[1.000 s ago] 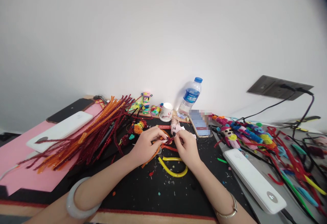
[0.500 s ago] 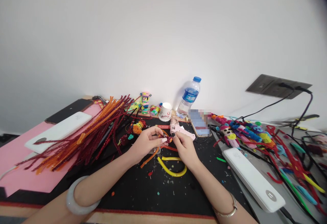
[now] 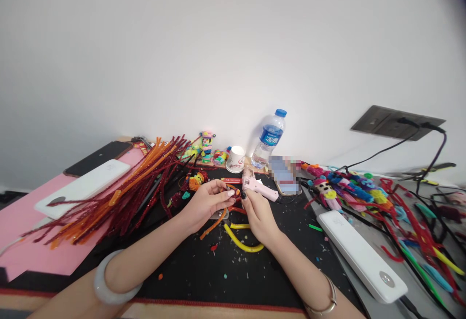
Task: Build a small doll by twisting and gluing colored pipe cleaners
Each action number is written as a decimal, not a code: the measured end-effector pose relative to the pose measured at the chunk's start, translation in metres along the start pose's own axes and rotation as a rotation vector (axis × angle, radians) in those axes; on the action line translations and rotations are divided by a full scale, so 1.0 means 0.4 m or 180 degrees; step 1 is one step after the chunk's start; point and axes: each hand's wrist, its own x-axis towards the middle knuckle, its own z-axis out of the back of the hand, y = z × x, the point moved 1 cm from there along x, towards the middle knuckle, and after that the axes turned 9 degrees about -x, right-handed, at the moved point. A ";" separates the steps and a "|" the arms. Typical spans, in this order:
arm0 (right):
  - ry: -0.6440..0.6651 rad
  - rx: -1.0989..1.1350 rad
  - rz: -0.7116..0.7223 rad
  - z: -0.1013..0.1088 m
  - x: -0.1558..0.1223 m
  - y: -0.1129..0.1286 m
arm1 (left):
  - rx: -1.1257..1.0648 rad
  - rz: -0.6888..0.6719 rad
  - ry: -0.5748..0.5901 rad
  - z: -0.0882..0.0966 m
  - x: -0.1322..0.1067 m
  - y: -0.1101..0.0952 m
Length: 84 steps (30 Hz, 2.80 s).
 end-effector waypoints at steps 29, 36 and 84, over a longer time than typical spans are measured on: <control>0.0017 -0.0417 0.0455 0.004 -0.005 0.036 | 0.1116 -0.0694 -0.0210 -0.020 -0.009 -0.012; -0.0135 -0.0390 0.0373 0.019 -0.003 0.022 | 0.0322 -0.0425 -0.0253 -0.012 -0.004 -0.011; -0.0194 0.0235 -0.0012 0.060 0.017 -0.084 | 0.1767 -0.1567 -0.0865 0.025 0.013 -0.043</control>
